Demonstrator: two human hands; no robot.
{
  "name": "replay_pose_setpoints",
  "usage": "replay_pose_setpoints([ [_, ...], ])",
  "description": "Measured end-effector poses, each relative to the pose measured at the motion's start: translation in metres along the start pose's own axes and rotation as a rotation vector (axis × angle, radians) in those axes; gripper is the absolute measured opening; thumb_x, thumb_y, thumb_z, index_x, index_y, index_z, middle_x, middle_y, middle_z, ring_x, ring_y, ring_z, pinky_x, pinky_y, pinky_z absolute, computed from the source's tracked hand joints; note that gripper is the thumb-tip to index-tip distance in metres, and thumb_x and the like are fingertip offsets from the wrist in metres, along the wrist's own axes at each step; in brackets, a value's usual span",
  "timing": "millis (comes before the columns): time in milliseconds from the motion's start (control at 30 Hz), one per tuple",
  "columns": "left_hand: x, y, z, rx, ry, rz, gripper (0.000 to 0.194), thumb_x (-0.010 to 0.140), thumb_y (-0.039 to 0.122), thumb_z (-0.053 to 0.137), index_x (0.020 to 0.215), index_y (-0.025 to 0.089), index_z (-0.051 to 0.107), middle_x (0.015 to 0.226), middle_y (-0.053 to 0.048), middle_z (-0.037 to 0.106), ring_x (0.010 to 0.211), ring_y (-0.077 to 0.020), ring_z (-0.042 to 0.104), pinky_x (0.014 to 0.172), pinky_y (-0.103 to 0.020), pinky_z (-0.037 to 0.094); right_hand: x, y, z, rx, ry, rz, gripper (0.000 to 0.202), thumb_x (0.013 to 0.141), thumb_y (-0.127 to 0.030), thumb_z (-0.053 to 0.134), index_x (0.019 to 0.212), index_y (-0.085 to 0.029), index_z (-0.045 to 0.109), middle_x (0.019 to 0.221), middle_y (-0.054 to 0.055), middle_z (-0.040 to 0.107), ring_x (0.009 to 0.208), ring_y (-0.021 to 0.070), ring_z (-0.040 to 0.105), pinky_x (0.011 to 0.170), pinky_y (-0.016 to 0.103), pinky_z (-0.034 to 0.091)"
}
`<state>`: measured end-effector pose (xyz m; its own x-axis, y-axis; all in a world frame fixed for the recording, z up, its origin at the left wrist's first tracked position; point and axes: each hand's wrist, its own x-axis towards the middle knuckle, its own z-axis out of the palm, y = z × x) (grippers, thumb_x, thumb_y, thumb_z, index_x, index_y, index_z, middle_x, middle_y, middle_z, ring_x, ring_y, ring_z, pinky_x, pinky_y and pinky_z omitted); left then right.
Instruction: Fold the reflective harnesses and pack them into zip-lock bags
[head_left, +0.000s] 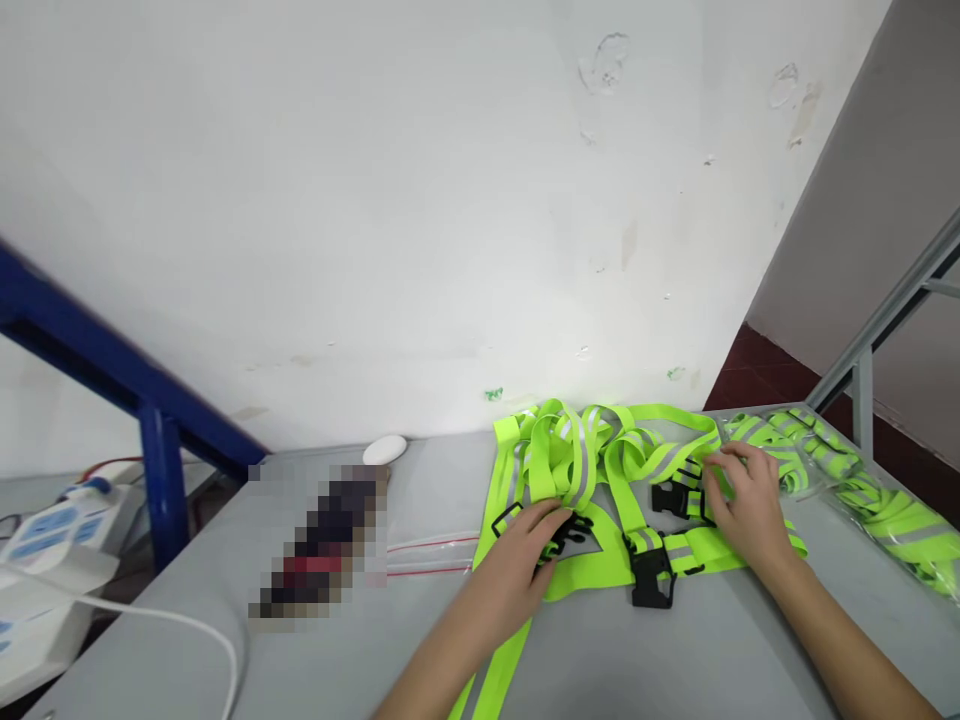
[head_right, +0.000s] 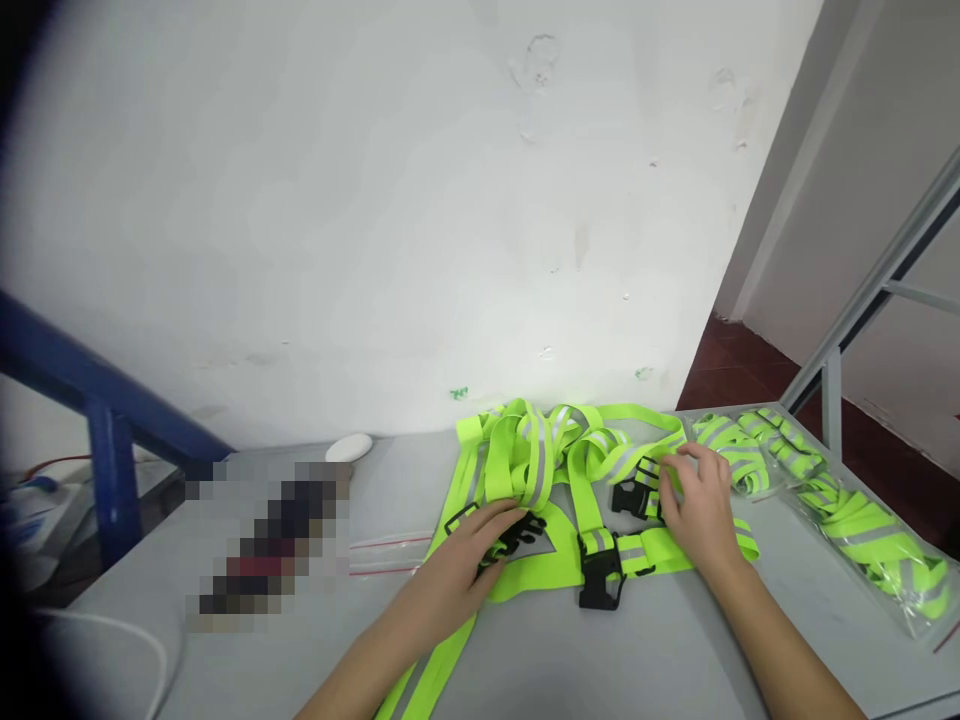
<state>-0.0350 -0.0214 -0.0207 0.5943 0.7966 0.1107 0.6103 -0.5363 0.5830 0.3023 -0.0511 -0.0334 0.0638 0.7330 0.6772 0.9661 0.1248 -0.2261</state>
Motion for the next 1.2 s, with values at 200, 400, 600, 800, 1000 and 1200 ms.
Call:
replay_pose_setpoints([
  [200,0.007,0.008,0.003,-0.180,0.402,0.089,0.020,0.093,0.027,0.050,0.104,0.023,0.067,0.104,-0.005,0.073,0.099,-0.0200,0.067,0.087,-0.034,0.055,-0.008,-0.027,0.000,0.203,-0.331,-0.257,0.009,0.092,-0.022,0.052,0.101,-0.023,0.055,0.098,0.008,0.060,0.093,0.0238,0.059,0.081,0.040,0.047],
  [400,0.000,0.004,-0.010,-0.366,0.763,-0.097,0.016,0.087,0.031,0.059,0.090,0.020,0.070,0.087,-0.004,0.074,0.079,-0.0185,0.069,0.073,-0.028,0.055,-0.016,-0.012,0.012,0.219,-0.364,0.187,0.033,0.087,-0.040,0.057,0.115,-0.024,0.050,0.106,0.010,0.065,0.095,0.0303,0.064,0.074,0.042,0.051],
  [600,0.015,-0.006,-0.070,-1.061,1.261,-0.365,0.014,0.085,0.031,0.065,0.082,0.018,0.061,0.076,0.002,0.067,0.058,-0.0097,0.061,0.053,-0.018,0.049,0.014,0.002,-0.018,0.734,0.220,0.646,0.032,0.080,-0.039,0.063,0.102,-0.025,0.046,0.070,-0.005,0.052,0.050,0.0141,0.052,0.051,0.031,0.045],
  [800,0.008,-0.003,-0.162,-1.466,1.358,-0.231,0.038,0.105,0.026,0.028,0.080,0.022,0.056,0.064,0.013,0.065,0.039,-0.0010,0.048,0.066,-0.013,0.056,0.071,0.067,-0.078,1.001,0.731,0.753,0.028,0.072,-0.019,0.062,0.087,-0.030,0.040,0.064,-0.007,0.038,0.044,0.0097,0.037,0.045,0.031,0.037],
  [1000,0.017,0.026,-0.175,-1.679,1.326,-0.203,0.042,0.105,0.029,0.027,0.076,0.021,0.056,0.065,0.011,0.068,0.037,0.0021,0.049,0.061,-0.007,0.054,0.092,0.075,-0.109,0.954,0.820,0.590,0.028,0.074,-0.016,0.059,0.091,-0.030,0.043,0.060,-0.008,0.040,0.043,0.0117,0.040,0.046,0.034,0.034],
  [1200,0.064,0.051,-0.131,-1.740,1.163,-0.248,0.029,0.095,0.004,0.043,0.071,0.015,0.053,0.059,0.007,0.062,0.048,-0.0007,0.060,0.071,-0.015,0.058,0.078,0.013,-0.084,0.941,0.388,0.542,0.025,0.077,-0.034,0.065,0.095,-0.024,0.050,0.070,-0.006,0.048,0.044,0.0095,0.044,0.042,0.025,0.036],
])
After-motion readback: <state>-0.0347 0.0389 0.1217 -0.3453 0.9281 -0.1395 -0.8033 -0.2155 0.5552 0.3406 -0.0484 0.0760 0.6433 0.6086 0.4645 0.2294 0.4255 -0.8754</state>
